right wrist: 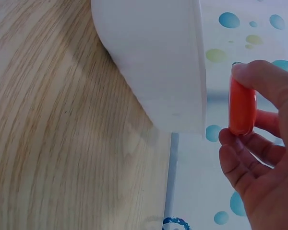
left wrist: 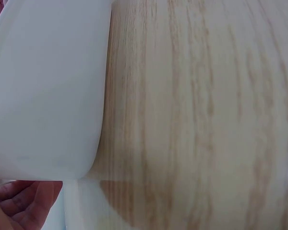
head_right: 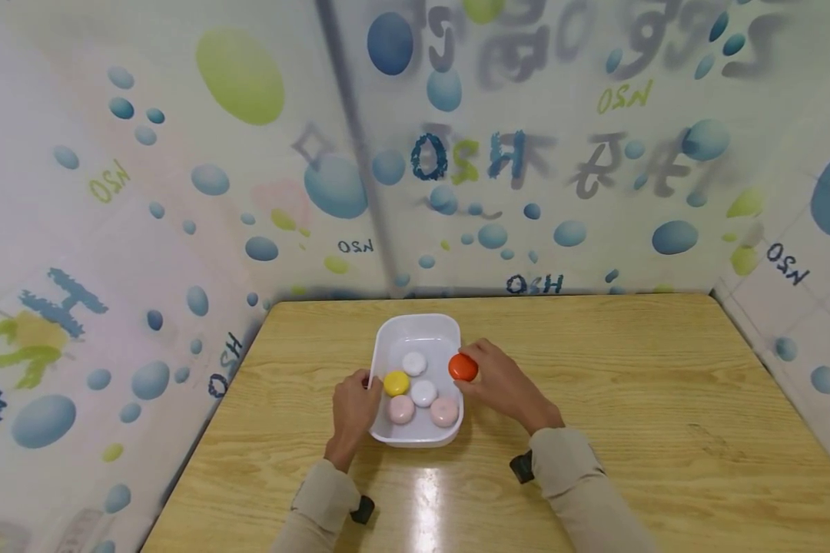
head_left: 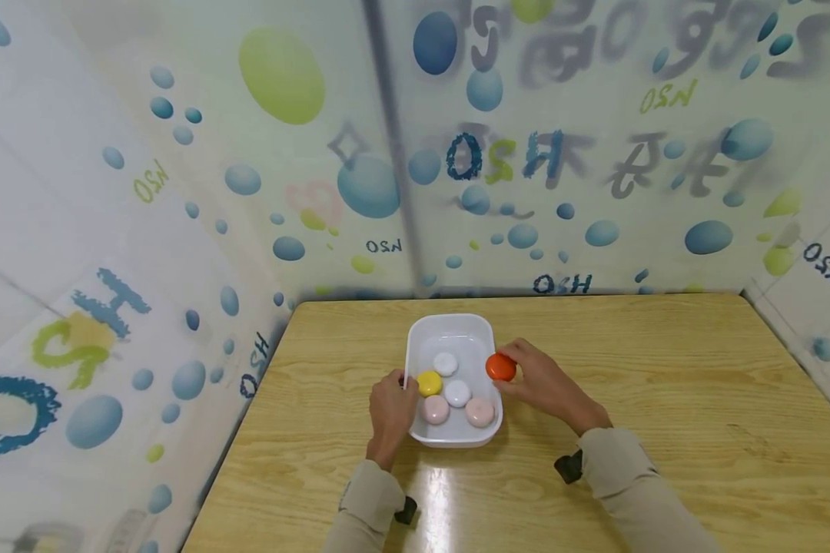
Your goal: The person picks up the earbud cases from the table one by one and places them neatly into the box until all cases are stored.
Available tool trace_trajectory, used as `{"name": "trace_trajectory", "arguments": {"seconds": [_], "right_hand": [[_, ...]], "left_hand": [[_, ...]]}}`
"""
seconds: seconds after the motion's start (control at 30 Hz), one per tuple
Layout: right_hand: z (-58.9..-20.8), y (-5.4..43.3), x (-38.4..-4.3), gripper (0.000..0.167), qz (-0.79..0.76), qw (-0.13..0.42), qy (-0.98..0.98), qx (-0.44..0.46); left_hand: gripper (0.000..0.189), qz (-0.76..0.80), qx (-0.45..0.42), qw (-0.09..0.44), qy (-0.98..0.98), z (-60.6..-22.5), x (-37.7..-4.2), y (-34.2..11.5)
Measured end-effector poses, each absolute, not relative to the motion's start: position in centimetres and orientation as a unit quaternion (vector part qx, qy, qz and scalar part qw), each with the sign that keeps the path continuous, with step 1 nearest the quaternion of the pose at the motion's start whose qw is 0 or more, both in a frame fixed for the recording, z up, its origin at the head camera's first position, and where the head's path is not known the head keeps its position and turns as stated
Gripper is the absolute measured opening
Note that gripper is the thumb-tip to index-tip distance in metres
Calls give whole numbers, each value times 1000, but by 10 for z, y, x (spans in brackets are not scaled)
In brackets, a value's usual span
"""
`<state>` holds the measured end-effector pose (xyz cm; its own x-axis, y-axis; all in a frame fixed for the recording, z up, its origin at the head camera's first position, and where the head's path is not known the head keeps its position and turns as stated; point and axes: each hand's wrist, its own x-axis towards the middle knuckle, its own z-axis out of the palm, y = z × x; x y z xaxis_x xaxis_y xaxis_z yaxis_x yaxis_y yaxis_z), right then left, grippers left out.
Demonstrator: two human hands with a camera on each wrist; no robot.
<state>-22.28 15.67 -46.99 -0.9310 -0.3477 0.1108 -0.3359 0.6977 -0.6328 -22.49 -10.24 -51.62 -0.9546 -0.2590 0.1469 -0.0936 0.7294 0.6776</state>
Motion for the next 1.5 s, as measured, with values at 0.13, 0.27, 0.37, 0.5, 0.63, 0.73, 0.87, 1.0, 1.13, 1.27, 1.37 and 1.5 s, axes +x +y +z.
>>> {"name": "trace_trajectory", "arguments": {"seconds": [0.13,0.27,0.37,0.5,0.63,0.73,0.87,1.0,1.13,1.27,1.37,1.5], "right_hand": [[-468,150,-227,51,-343,9,921,-184],[-468,142,-230,51,-350,12,919,-183],[-470,137,-231,50,-351,14,918,-183],[-471,131,-233,50,-349,14,919,-183],[-472,126,-235,51,-336,9,924,-185],[-472,122,-237,52,-324,9,927,-186],[-473,118,-240,53,-320,19,929,-186],[-474,114,-242,55,-322,31,929,-181],[-474,111,-243,55,-312,31,932,-185],[-475,109,-244,54,-304,27,933,-190],[-475,108,-245,52,-299,25,934,-192],[-475,106,-246,52,-290,26,937,-192]], "left_hand": [[22,-358,91,120,-922,-516,-225,-103],[21,-362,90,122,-920,-515,-225,-102],[21,-360,89,124,-920,-515,-224,-102],[21,-360,88,128,-920,-515,-223,-102],[21,-361,87,129,-920,-515,-223,-102],[21,-358,86,133,-920,-516,-224,-103],[20,-356,91,134,-921,-517,-224,-104],[21,-355,91,131,-921,-518,-224,-104],[21,-354,90,128,-922,-518,-224,-104],[19,-357,91,126,-921,-518,-224,-104],[19,-358,91,127,-921,-517,-225,-104],[19,-356,89,130,-921,-517,-224,-104]]}}
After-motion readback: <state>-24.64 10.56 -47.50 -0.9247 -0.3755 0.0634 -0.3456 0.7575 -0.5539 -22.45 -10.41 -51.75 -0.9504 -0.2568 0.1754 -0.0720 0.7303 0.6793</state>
